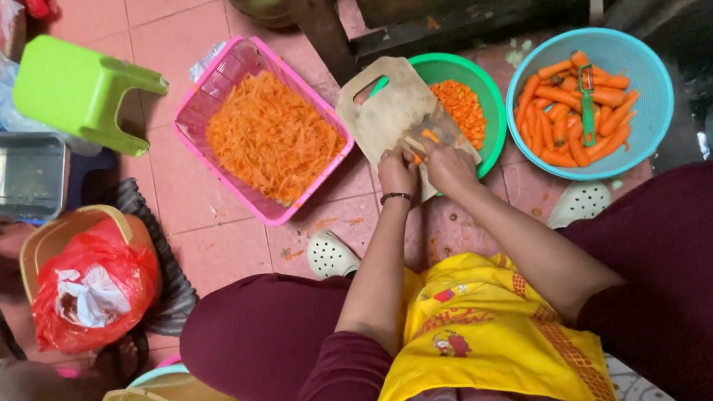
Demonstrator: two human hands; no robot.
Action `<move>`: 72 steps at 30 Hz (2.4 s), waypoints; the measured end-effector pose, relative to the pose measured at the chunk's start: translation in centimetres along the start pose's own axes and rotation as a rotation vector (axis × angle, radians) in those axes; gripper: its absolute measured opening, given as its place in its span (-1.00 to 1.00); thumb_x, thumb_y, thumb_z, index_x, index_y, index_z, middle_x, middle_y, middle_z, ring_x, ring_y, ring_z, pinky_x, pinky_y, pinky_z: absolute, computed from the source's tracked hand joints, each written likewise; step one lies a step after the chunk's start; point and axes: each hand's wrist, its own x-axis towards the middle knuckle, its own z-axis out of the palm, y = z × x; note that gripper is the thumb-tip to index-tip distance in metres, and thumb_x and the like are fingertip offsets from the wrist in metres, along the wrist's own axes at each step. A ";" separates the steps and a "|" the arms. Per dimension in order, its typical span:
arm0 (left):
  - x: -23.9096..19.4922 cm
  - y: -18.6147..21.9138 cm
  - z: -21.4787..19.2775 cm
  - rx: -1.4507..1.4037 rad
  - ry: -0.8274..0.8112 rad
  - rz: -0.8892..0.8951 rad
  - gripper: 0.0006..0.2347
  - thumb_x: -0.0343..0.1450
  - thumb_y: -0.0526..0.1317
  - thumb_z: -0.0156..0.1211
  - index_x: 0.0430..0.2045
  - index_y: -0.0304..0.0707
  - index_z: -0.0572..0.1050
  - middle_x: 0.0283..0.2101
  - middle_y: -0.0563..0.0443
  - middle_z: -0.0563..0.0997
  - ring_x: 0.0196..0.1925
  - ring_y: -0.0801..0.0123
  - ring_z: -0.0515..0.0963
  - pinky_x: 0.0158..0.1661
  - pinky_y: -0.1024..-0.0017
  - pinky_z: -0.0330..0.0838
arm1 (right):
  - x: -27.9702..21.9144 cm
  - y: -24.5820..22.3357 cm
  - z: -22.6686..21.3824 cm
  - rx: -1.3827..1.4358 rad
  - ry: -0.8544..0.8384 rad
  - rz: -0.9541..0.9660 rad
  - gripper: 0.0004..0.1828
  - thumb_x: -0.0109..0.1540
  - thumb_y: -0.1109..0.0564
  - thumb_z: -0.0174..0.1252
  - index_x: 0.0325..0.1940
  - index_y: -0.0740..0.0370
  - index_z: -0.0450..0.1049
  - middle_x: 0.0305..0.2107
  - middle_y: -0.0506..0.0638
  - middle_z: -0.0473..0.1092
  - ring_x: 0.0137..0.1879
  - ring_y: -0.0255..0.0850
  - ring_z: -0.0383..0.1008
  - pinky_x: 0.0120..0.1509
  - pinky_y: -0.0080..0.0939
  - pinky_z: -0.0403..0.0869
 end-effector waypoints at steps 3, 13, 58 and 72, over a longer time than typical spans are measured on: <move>-1.2 2.5 -2.4 -0.017 -0.041 -0.041 -0.89 0.29 -0.32 0.36 -0.53 -0.15 0.50 -0.32 -0.07 0.46 -0.11 -0.05 0.65 0.00 0.08 0.58 | 0.0 -0.4 -0.6 0.007 0.035 -0.043 -0.57 0.36 0.07 -0.12 0.33 0.03 0.22 -0.06 0.22 0.49 0.07 0.33 0.55 0.20 0.36 0.45; -0.2 1.5 -0.5 0.019 0.004 -0.034 -0.88 0.29 -0.29 0.36 -0.54 -0.18 0.48 -0.32 -0.06 0.44 -0.11 -0.04 0.65 -0.02 0.07 0.59 | -1.3 -0.8 -0.5 0.062 0.069 -0.056 -0.61 0.35 0.14 -0.13 0.28 0.08 0.25 -0.02 0.27 0.47 0.11 0.36 0.52 0.23 0.40 0.43; 1.6 1.8 -3.9 0.156 0.024 -0.064 -0.87 0.35 -0.30 0.16 -0.27 -0.25 0.44 -0.25 -0.30 0.53 -0.10 -0.18 0.66 -0.05 0.06 0.58 | 1.0 0.9 -1.5 0.207 0.039 0.035 -0.52 0.32 0.07 -0.01 0.30 0.32 0.36 -0.05 0.47 0.49 0.16 0.38 0.50 0.24 0.36 0.46; 1.3 1.8 -0.2 -0.137 -0.044 -0.010 -0.74 0.17 -0.32 0.49 -0.32 -0.12 0.58 -0.37 0.03 0.54 -0.11 0.09 0.65 0.02 0.17 0.56 | -0.2 -0.1 -3.9 0.142 -0.012 0.146 -0.45 0.38 -0.02 -0.15 0.47 0.07 0.12 0.02 0.46 0.46 0.21 0.41 0.45 0.34 0.34 0.38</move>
